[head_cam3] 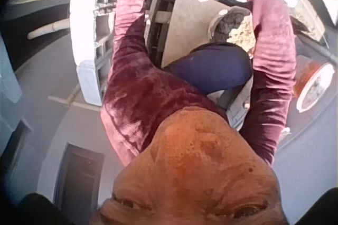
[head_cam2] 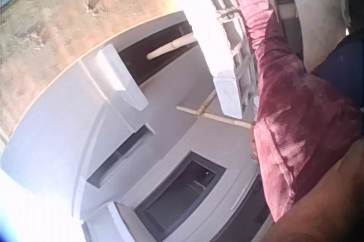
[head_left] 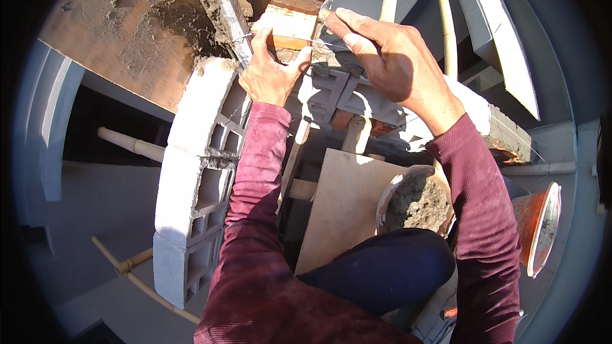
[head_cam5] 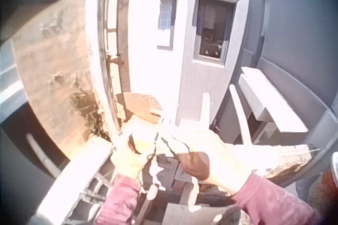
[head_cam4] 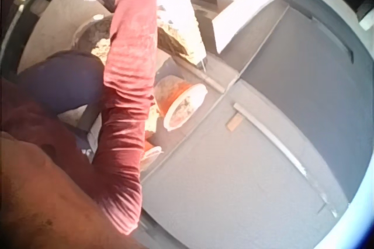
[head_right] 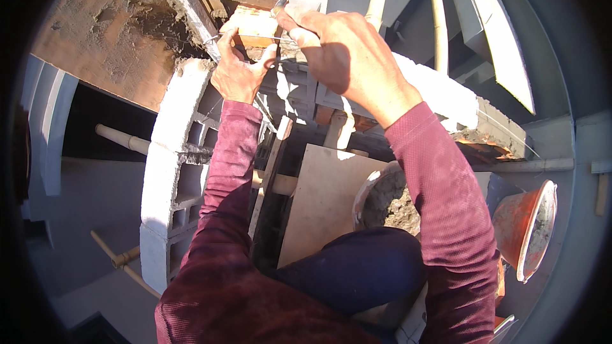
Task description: The person scoops mortar from a bucket using a trowel and applies it to a brick. They place the brick onto a partially built wall, adjusting its position and tapping it to align with the existing structure. The person repeats this process, adding mortar and bricks to continue the wall.
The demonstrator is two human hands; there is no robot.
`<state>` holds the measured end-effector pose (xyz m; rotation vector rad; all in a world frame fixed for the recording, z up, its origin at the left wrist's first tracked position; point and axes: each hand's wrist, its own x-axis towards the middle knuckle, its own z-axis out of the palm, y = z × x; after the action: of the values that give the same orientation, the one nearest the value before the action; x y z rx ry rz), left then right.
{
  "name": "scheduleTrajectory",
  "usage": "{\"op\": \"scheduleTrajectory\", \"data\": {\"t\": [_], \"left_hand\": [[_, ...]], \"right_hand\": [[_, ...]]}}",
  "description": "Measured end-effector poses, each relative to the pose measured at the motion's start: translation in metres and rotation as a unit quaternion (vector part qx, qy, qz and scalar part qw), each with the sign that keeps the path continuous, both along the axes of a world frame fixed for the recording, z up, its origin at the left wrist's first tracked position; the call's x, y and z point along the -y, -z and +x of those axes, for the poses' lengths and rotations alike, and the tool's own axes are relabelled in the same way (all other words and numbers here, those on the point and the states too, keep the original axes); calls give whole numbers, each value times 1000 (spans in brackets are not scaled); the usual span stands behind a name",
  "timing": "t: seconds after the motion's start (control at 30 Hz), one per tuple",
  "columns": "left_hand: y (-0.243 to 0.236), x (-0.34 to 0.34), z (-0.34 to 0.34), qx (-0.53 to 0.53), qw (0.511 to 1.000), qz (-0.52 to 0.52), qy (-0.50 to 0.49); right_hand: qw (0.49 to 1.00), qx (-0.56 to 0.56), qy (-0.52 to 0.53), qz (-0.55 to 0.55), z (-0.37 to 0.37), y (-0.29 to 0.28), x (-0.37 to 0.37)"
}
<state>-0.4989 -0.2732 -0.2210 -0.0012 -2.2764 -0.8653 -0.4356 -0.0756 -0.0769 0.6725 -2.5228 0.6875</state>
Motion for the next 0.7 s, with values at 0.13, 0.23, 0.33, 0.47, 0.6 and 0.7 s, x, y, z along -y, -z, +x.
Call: {"op": "scheduleTrajectory", "data": {"t": [0.13, 0.23, 0.33, 0.47, 0.6, 0.7], "left_hand": [[8, 3, -2, -13, 1000, -7, -5], [5, 3, -2, -25, 1000, 7, 2], [5, 2, -3, -41, 999, 7, 7], [4, -1, -2, -24, 1000, 12, 6], [6, 5, -2, -29, 999, 11, 11], [3, 1, -2, -33, 999, 13, 13]], "right_hand": [[1000, -16, -18, -11, 0, 3, 5], [1000, -6, -9, 3, 1, 1, 7], [999, -40, -17, 2, 0, 1, 8], [999, 24, -1, 23, -4, -5, 8], [999, -32, 7, 28, -7, -3, 12], [999, -44, 10, 31, -5, -2, 10]]}}
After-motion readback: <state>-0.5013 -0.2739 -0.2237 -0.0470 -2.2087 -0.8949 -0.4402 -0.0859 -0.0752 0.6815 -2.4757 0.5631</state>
